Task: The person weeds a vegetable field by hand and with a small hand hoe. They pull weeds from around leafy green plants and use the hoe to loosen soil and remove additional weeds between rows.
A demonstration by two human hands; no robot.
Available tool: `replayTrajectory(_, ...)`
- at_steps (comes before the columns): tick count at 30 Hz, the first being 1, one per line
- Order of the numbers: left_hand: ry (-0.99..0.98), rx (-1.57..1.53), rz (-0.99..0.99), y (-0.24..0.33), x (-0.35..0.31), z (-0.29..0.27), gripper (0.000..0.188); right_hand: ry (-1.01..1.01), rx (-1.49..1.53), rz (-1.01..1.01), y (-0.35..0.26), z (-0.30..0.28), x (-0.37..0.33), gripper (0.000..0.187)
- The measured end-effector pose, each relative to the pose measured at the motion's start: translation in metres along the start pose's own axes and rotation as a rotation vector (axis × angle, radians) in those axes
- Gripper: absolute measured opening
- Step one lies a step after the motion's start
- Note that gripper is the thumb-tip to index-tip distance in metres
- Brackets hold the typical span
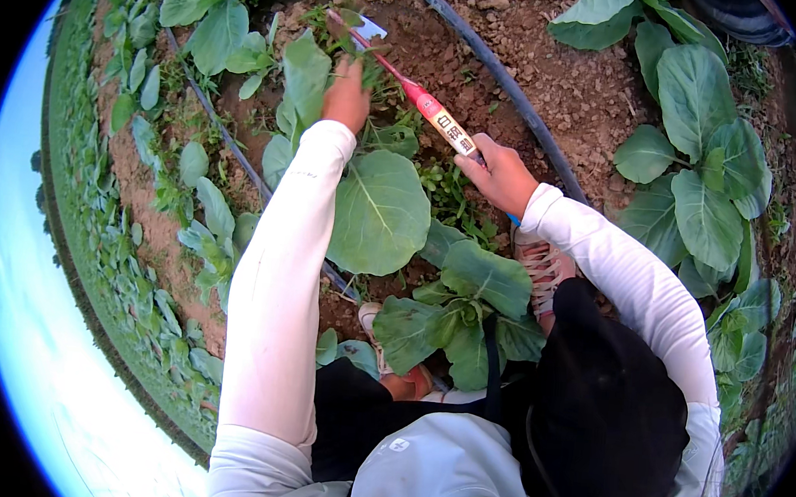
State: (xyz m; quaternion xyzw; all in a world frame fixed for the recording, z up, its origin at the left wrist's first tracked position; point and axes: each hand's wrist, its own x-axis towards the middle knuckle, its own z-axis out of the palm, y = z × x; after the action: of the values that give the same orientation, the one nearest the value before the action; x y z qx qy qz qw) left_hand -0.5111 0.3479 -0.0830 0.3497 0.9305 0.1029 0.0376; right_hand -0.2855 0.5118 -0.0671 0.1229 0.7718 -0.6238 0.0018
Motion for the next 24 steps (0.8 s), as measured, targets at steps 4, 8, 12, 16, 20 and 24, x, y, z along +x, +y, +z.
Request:
replayTrajectory(4,-0.348,0.234,-0.189,0.015,0.015,0.009,0.029,-0.037,-0.139,0.076,-0.001,-0.004,0.002,0.029)
replayTrajectory(8,-0.431,0.200,-0.247,0.025,0.015,0.008,0.015,-0.098,-0.117,0.158,0.009,-0.005,-0.042,0.027)
replayTrajectory(12,-0.520,0.099,-0.124,0.011,-0.004,0.009,0.017,-0.160,-0.087,0.227,-0.004,-0.033,-0.079,0.021)
replayTrajectory(16,-0.645,-0.037,0.057,0.016,-0.029,0.008,0.022,-0.191,0.037,0.245,-0.012,-0.069,-0.139,0.046)
replayTrajectory(20,-0.541,-0.393,-0.225,0.006,-0.025,0.002,0.027,-0.153,-0.026,0.192,-0.022,-0.067,-0.116,0.027)
replayTrajectory(24,-0.079,-0.948,-0.855,-0.015,-0.013,-0.021,0.023,-0.046,-0.015,0.114,-0.014,-0.047,-0.065,0.024)
